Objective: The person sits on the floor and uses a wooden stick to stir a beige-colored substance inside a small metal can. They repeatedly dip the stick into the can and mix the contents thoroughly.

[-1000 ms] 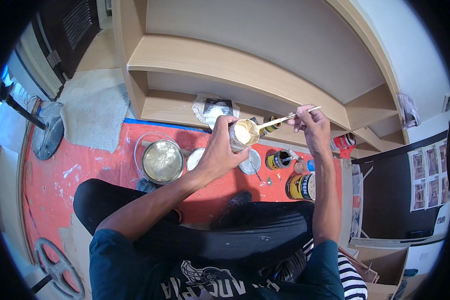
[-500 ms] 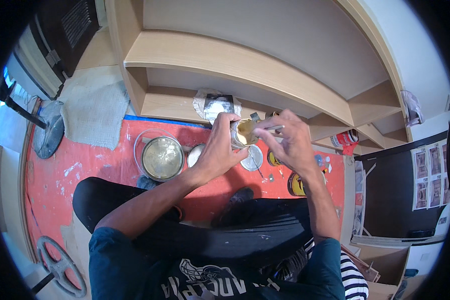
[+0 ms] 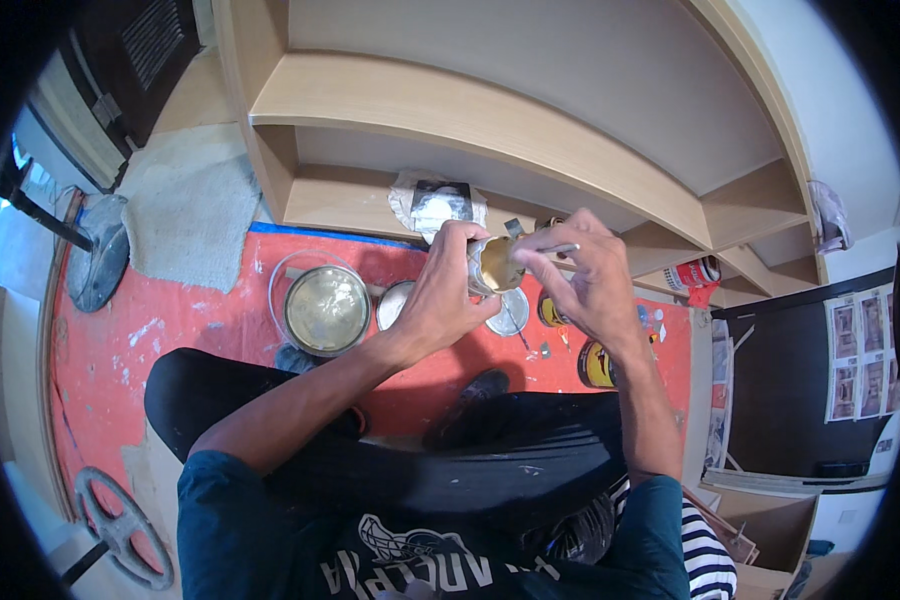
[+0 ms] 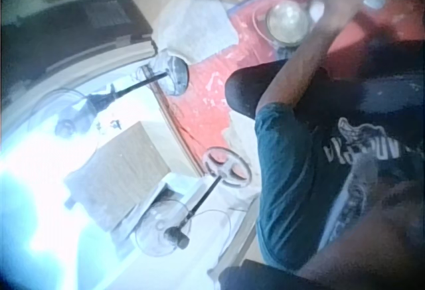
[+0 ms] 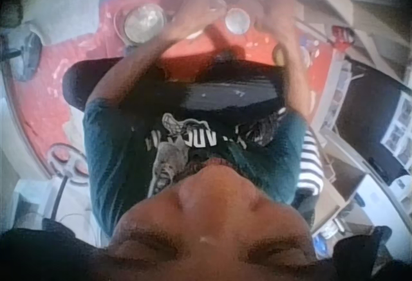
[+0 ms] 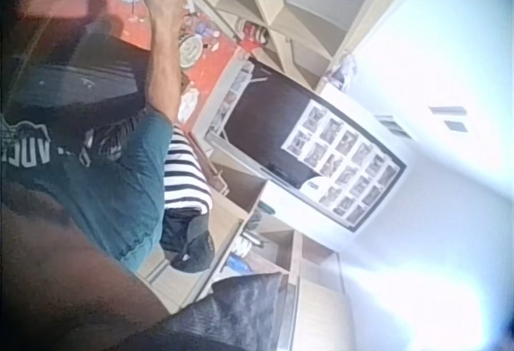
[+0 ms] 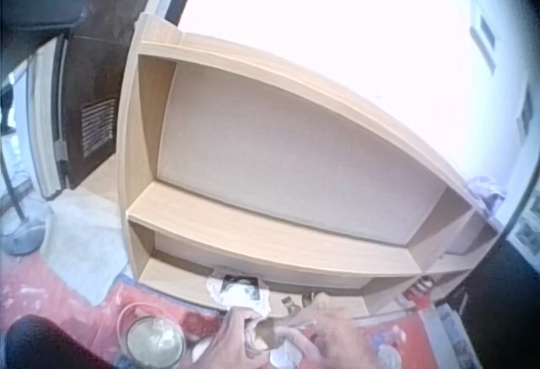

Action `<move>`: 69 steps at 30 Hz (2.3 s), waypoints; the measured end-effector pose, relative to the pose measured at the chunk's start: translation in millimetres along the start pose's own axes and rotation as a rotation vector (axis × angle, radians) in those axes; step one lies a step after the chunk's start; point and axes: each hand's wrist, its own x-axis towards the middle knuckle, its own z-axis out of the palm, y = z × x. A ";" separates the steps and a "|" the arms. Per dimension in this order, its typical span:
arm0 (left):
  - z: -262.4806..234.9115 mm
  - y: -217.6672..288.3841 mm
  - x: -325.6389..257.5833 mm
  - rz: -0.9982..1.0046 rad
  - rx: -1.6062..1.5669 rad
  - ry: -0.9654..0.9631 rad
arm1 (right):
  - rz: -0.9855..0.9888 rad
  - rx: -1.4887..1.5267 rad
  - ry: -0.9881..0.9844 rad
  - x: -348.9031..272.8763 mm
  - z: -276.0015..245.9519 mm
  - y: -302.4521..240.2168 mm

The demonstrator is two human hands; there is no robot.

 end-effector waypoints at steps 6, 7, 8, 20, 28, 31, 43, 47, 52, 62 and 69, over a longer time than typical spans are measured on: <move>3.4 0.4 2.5 -0.005 0.001 0.008 | 0.015 -0.016 -0.013 -0.8 -2.5 0.7; 5.1 1.0 3.9 -0.008 -0.006 0.004 | 0.002 -0.095 0.026 0.1 -4.8 3.3; 2.6 0.3 2.8 -0.019 -0.002 0.002 | 0.024 -0.012 -0.005 0.8 -2.7 1.7; 10.5 -11.9 -3.4 0.123 -0.068 0.105 | -0.064 -0.171 0.075 -4.2 -0.1 -4.7; 13.3 -12.1 -6.6 0.054 -0.096 0.059 | 0.125 0.046 0.011 -11.9 6.4 14.2; 11.6 -11.7 -3.0 0.058 -0.063 0.050 | 0.205 0.105 -0.049 -8.0 1.7 6.1; 15.0 -14.2 -3.4 0.064 -0.085 0.075 | 0.209 0.158 0.003 -5.8 6.5 4.3; 15.0 -13.9 -4.8 0.043 -0.053 0.074 | 0.141 0.206 -0.030 -8.7 9.7 8.3; 15.1 -15.2 -5.5 0.066 -0.067 0.089 | 0.227 0.247 0.044 -9.7 18.6 4.7; 13.8 -13.3 -3.5 0.063 -0.096 0.078 | 0.294 0.245 0.033 -13.0 14.9 8.6; 9.8 -9.2 -3.4 0.030 -0.132 0.053 | 0.199 0.134 -0.053 -13.1 12.7 9.3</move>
